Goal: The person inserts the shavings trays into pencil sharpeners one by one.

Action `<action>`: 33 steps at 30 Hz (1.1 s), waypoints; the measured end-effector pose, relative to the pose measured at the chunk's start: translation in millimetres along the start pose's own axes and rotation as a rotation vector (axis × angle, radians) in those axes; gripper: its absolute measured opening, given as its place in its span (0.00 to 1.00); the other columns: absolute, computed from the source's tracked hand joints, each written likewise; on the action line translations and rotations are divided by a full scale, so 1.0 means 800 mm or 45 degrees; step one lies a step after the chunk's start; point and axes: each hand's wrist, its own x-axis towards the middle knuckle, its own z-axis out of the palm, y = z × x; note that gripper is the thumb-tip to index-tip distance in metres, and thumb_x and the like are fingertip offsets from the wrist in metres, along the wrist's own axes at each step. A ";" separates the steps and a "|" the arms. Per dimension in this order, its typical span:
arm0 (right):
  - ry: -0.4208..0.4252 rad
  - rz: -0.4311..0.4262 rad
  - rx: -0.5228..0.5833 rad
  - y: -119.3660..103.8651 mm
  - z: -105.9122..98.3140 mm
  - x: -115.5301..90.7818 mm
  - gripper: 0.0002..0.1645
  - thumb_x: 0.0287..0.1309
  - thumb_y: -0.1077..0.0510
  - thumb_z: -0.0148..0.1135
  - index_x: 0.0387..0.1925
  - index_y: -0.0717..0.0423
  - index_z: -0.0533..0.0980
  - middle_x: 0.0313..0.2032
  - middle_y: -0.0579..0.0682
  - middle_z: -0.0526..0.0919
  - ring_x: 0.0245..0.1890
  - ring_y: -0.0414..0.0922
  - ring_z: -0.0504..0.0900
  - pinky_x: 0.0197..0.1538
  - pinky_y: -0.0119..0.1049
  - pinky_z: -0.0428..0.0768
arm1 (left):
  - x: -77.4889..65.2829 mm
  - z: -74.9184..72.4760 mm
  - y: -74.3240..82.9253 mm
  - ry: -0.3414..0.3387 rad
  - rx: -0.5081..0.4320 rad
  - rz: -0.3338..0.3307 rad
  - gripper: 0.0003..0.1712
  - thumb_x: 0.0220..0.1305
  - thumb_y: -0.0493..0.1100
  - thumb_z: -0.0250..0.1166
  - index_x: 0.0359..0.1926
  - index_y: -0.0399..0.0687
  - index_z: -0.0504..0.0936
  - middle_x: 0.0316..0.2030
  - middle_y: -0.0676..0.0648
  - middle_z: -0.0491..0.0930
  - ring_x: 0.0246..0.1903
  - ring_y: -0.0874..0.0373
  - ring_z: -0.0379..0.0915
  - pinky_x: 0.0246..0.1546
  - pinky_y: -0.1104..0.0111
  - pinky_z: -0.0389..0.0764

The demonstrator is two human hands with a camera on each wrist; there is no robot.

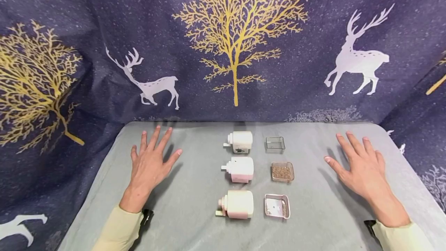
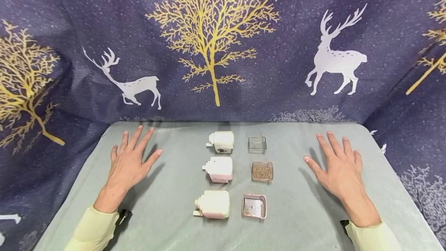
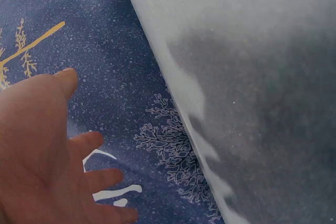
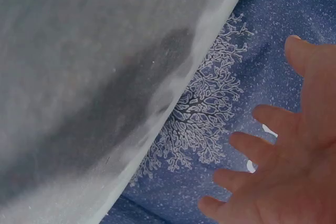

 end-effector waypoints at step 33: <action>0.118 -0.164 0.060 -0.005 0.000 -0.012 0.40 0.50 0.42 0.71 0.61 0.58 0.73 0.59 0.64 0.73 0.55 0.68 0.68 0.46 0.71 0.65 | -0.013 -0.001 0.005 0.134 -0.111 0.219 0.39 0.58 0.66 0.64 0.65 0.49 0.75 0.59 0.41 0.74 0.59 0.43 0.66 0.52 0.40 0.66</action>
